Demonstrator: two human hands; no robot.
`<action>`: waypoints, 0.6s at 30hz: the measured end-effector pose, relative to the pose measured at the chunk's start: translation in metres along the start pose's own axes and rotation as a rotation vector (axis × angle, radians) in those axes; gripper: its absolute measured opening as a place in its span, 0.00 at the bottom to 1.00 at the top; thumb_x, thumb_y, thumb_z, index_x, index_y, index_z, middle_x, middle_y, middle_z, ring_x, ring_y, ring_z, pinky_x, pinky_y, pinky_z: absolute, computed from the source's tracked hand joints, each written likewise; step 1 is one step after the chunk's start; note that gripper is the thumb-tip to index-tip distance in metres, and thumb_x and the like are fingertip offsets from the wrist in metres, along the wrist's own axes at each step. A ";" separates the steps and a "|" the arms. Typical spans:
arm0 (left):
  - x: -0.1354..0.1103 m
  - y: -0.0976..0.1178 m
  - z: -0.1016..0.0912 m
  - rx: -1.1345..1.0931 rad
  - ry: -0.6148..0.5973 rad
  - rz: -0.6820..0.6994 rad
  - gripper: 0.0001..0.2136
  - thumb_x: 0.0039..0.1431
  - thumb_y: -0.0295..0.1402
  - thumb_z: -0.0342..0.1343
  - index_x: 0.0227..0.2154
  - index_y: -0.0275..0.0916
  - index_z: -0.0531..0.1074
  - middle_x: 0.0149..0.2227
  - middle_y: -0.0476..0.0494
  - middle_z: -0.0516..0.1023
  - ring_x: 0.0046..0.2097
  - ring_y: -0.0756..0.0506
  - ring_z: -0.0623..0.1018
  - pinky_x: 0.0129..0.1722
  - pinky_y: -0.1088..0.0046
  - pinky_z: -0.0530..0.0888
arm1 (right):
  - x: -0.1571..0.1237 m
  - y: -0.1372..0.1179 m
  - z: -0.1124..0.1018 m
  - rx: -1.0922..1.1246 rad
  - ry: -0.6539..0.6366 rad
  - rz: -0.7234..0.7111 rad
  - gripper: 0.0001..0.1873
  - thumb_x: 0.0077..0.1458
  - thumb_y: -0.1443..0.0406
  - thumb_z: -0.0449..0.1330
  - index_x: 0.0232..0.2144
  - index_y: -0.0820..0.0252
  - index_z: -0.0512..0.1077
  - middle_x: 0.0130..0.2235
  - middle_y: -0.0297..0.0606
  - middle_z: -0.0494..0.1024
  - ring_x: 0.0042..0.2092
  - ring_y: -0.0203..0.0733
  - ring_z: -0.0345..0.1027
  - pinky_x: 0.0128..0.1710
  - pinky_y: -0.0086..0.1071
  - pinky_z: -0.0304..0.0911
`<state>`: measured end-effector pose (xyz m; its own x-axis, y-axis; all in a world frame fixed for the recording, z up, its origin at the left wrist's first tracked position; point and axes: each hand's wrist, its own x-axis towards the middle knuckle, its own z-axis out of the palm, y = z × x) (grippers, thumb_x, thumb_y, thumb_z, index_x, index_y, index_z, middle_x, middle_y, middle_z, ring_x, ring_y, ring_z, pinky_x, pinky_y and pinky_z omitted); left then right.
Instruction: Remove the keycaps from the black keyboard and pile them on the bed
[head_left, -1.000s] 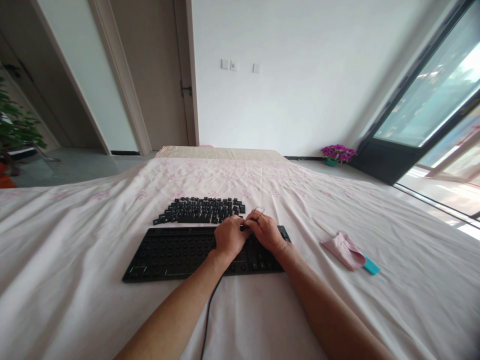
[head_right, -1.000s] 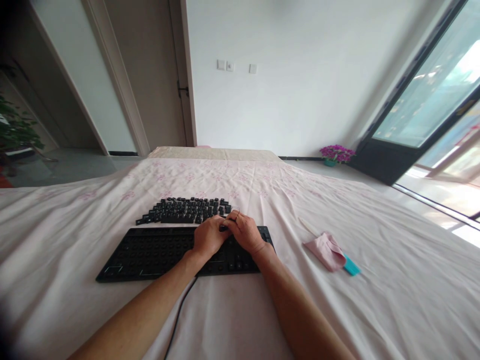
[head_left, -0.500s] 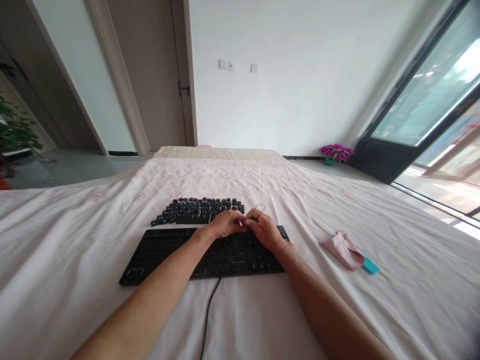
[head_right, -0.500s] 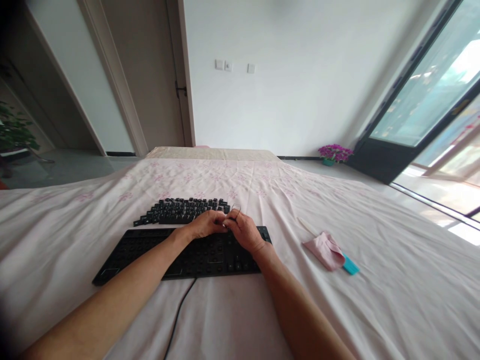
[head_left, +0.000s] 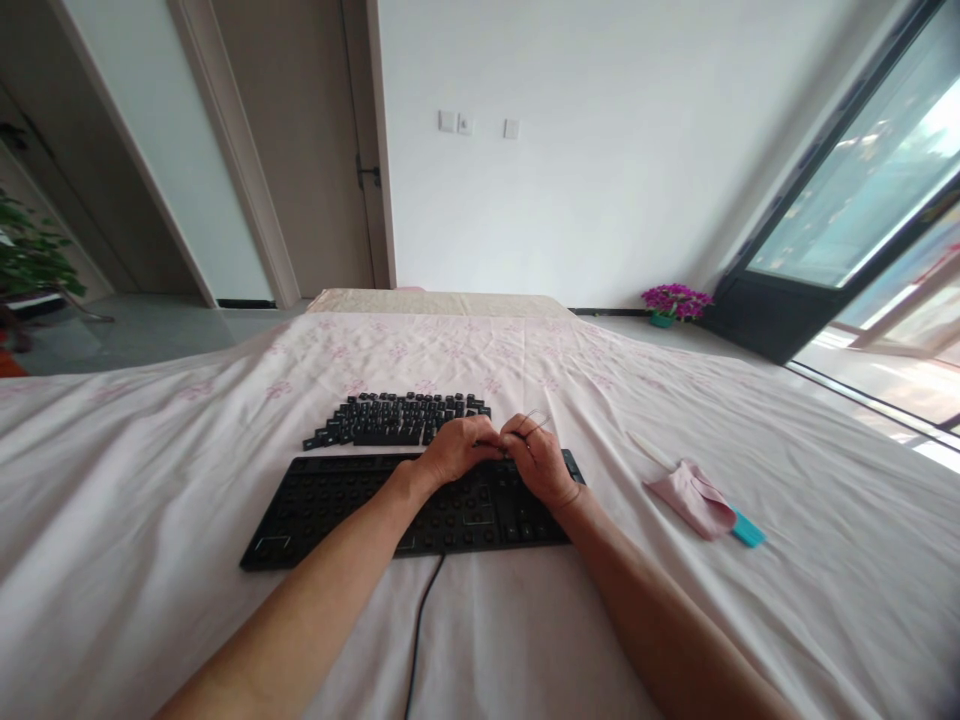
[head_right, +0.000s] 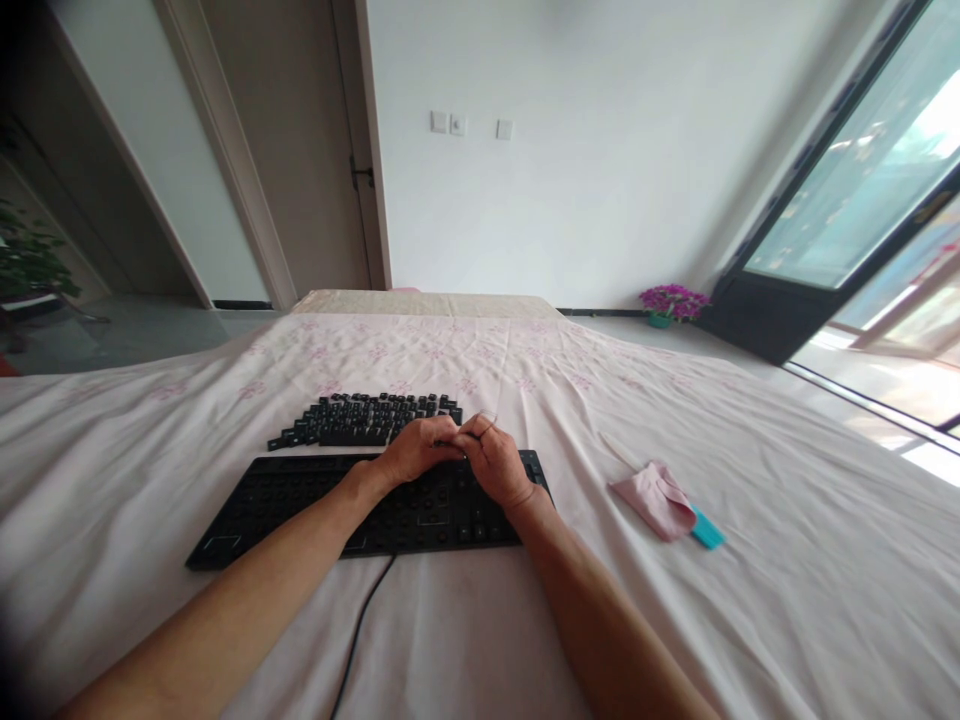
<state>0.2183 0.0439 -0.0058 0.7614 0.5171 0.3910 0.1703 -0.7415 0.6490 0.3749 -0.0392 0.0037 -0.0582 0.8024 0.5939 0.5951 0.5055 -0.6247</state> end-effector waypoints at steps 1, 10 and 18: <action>0.000 0.001 0.000 -0.014 0.008 0.017 0.06 0.55 0.37 0.59 0.28 0.40 0.75 0.30 0.52 0.73 0.35 0.50 0.72 0.38 0.77 0.66 | 0.000 -0.001 0.000 0.004 0.019 0.012 0.08 0.61 0.64 0.52 0.29 0.58 0.67 0.29 0.34 0.70 0.32 0.37 0.65 0.35 0.31 0.62; -0.002 0.003 -0.002 -0.064 -0.019 -0.049 0.06 0.52 0.35 0.61 0.32 0.39 0.76 0.29 0.52 0.72 0.33 0.51 0.72 0.34 0.78 0.67 | -0.001 -0.005 -0.005 0.075 0.002 -0.039 0.12 0.62 0.61 0.51 0.29 0.59 0.68 0.30 0.36 0.70 0.33 0.38 0.65 0.36 0.32 0.62; -0.008 0.024 -0.003 0.125 -0.006 -0.119 0.07 0.54 0.34 0.58 0.37 0.42 0.73 0.31 0.52 0.76 0.34 0.49 0.74 0.34 0.76 0.66 | -0.005 -0.010 -0.007 0.092 -0.045 -0.082 0.15 0.64 0.58 0.48 0.30 0.57 0.68 0.30 0.38 0.71 0.33 0.40 0.66 0.38 0.35 0.65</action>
<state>0.2140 0.0229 0.0087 0.7350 0.6021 0.3118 0.3354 -0.7226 0.6045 0.3754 -0.0500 0.0107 -0.1404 0.7698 0.6227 0.5107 0.5951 -0.6205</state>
